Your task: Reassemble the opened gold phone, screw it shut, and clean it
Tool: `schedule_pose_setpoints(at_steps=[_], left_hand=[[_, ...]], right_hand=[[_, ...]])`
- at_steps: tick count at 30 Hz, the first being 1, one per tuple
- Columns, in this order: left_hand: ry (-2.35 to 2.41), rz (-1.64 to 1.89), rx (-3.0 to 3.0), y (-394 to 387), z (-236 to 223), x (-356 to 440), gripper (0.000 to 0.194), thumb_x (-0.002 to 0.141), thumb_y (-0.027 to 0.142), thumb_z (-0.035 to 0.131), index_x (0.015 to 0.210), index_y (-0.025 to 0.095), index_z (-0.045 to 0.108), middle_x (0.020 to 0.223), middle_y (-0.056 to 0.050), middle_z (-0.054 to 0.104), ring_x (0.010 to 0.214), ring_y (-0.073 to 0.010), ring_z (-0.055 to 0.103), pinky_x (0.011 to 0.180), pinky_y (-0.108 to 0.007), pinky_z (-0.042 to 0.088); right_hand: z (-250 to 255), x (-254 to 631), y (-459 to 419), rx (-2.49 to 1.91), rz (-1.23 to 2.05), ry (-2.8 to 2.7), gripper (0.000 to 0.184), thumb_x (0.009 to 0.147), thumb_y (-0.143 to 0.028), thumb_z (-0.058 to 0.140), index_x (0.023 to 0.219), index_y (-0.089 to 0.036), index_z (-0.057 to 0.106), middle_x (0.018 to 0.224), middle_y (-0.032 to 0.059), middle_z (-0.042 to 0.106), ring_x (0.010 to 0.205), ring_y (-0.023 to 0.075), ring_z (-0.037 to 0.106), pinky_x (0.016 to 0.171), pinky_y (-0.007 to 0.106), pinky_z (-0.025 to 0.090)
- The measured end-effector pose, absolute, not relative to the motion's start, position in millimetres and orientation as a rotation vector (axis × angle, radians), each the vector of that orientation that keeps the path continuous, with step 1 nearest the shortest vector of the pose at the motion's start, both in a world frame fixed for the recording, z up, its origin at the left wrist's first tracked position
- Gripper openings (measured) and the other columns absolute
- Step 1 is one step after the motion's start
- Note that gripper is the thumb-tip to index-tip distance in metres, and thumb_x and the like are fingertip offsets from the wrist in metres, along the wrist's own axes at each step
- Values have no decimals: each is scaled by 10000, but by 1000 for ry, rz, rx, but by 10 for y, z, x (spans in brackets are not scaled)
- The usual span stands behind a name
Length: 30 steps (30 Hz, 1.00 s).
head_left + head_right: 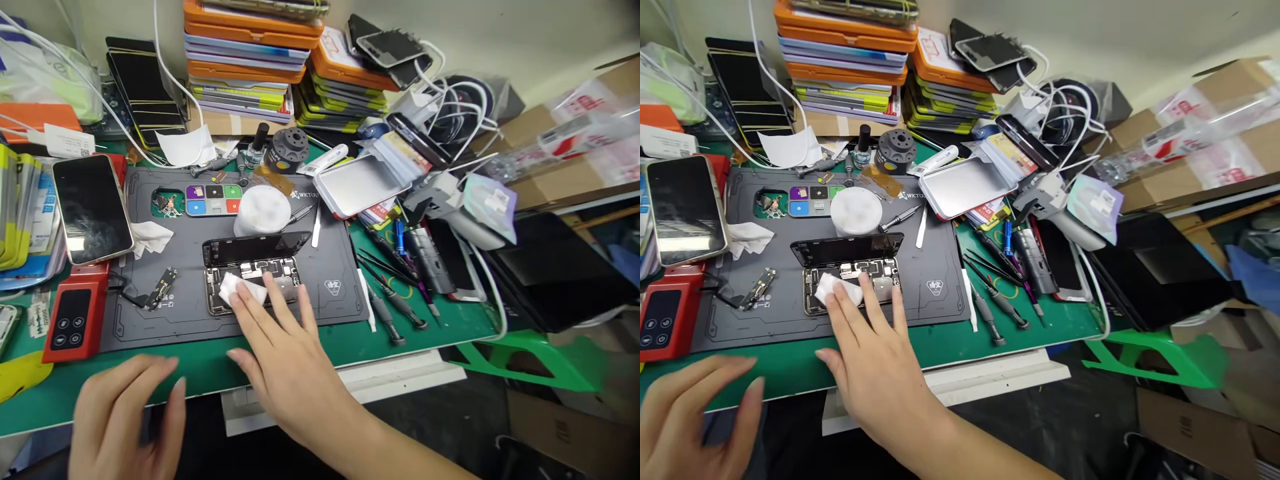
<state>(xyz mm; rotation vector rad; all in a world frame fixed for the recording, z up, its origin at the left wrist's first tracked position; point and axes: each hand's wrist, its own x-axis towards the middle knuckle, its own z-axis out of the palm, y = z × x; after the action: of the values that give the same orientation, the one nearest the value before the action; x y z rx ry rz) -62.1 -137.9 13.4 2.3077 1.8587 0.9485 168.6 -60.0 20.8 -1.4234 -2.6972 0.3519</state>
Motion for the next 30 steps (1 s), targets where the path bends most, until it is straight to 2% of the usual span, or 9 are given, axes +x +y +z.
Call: schedule_pose_setpoints(at_steps=[2, 5, 9, 14, 17, 22, 25, 30], left_hand=[[1700, 834, 2420, -1104, 155, -422, 290, 968, 78, 709, 1249, 66, 643, 1174, -181, 700, 1038, -291, 653, 887, -432, 506], [1657, 727, 2493, -859, 173, -266, 348, 1009, 124, 665, 1341, 24, 628, 1321, -207, 690, 1123, -319, 642, 969, -442, 486], [1614, 743, 2514, -825, 132, -279, 470, 1013, 136, 650, 1442, -34, 559, 1389, -240, 671, 1207, -345, 631, 1032, -453, 467], [1598, 695, 2547, -802, 45, -252, 517, 1026, 196, 665, 1482, -16, 548, 1531, -249, 600, 1157, -341, 638, 993, -460, 471], [1588, 703, 2549, -773, 22, -210, 517, 1018, 198, 685, 1468, -21, 556, 1513, -271, 607, 1142, -341, 649, 970, -457, 480], [1574, 742, 2534, -753, 1, -207, 473, 1003, 174, 710, 1422, -8, 586, 1453, -277, 653, 1158, -340, 672, 950, -447, 481], [1583, 784, 2521, -732, -5, -213, 442, 998, 155, 716, 1399, 9, 601, 1428, -269, 675, 1149, -333, 685, 939, -447, 474], [1556, 849, 2510, -710, -11, -227, 401, 975, 83, 711, 1361, 23, 621, 1341, -271, 716, 1149, -335, 698, 908, -445, 468]], right_hand=[[196, 1637, -577, -1486, 333, -2651, 602, 1155, -405, 353, 1675, -103, 385, 1765, 29, 302, 1656, 436, 215, 1276, 776, 252], [178, 1535, -534, -1446, 354, -2643, 592, 1160, -366, 306, 1678, -88, 370, 1779, 50, 269, 1667, 425, 186, 1283, 772, 234], [202, 1621, -550, -1358, 381, -2710, 565, 1159, -330, 302, 1679, -120, 372, 1782, 17, 260, 1670, 405, 187, 1285, 759, 247], [227, 1813, -531, -1610, 280, -2595, 599, 1162, -415, 318, 1669, -106, 398, 1758, 41, 319, 1646, 459, 232, 1254, 799, 259], [235, 1788, -490, -1662, 266, -2553, 649, 1161, -462, 292, 1654, -55, 409, 1748, 91, 337, 1645, 464, 234, 1256, 804, 253], [269, 1736, -515, -1685, 308, -2528, 644, 1159, -453, 308, 1647, -49, 422, 1746, 103, 340, 1646, 467, 232, 1257, 784, 284], [273, 1696, -520, -1733, 287, -2479, 683, 1154, -470, 317, 1645, -1, 403, 1736, 175, 348, 1639, 485, 238, 1262, 790, 261], [296, 1553, -534, -1687, 367, -2478, 679, 1163, -436, 299, 1658, 26, 353, 1761, 214, 269, 1676, 432, 140, 1321, 723, 210]])
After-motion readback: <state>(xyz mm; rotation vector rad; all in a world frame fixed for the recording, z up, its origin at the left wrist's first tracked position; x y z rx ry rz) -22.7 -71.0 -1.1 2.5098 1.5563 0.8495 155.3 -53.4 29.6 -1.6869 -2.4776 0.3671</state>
